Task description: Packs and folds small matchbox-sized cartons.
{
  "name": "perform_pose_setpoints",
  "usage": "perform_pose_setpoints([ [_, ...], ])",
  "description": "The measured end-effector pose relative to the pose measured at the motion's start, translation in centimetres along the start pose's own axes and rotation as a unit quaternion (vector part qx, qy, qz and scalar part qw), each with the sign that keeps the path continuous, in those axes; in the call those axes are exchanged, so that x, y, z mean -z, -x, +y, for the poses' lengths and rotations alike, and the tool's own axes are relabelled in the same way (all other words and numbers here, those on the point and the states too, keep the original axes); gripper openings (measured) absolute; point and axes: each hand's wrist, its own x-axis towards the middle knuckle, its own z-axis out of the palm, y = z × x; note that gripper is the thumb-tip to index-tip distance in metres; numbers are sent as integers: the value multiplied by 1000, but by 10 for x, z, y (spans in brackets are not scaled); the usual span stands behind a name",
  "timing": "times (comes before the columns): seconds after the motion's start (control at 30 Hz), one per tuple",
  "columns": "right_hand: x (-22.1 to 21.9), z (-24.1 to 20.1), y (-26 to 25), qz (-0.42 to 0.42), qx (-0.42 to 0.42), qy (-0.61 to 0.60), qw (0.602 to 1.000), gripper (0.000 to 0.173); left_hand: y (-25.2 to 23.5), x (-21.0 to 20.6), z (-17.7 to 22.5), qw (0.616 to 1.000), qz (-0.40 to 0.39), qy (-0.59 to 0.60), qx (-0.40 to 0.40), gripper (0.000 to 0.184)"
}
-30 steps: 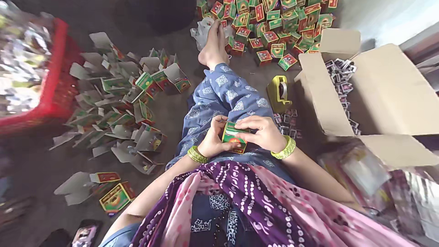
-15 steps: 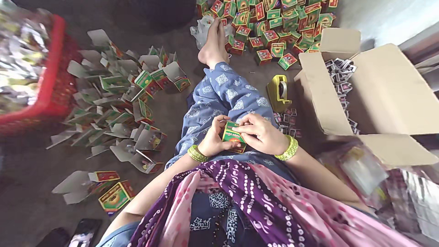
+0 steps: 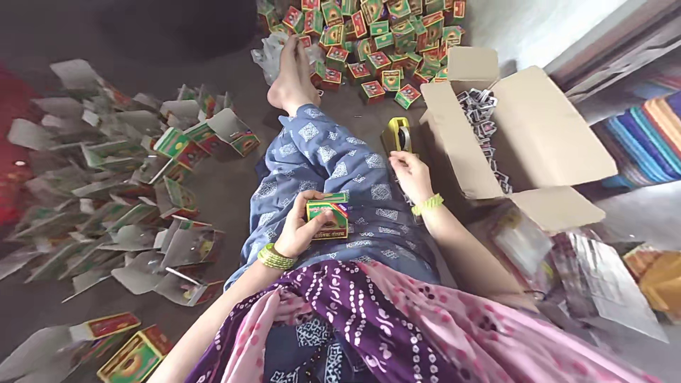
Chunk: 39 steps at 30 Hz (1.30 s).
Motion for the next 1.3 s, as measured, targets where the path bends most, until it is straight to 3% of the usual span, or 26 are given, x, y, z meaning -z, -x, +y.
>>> perform_pose_setpoints([
  [0.07,9,42,-28,39,-107,68,991,35,-1,0,2,1000,10,3,8,35],
  [0.17,16,88,-62,33,-216,113,969,43,-4,0,0,1000,7,-6,-6,28],
  [0.33,12,130,-92,-24,-214,117,969,40,-8,0,-2,999,25,-26,-15,28],
  [0.6,15,129,-104,24,-281,-23,959,40,-10,0,-4,999,23,-19,-23,27],
  [0.73,27,102,-91,55,-326,-101,938,36,-9,1,-4,999,24,-22,-20,28],
  [0.97,28,96,-50,43,-384,-49,921,38,-7,0,-3,999,22,-21,-16,28],
  [1.13,18,113,-50,35,-355,-18,934,33,-6,1,-3,999,17,-23,-22,28],
  [1.3,21,82,-54,12,-314,155,937,27,-4,0,-4,998,30,-19,-42,26],
])
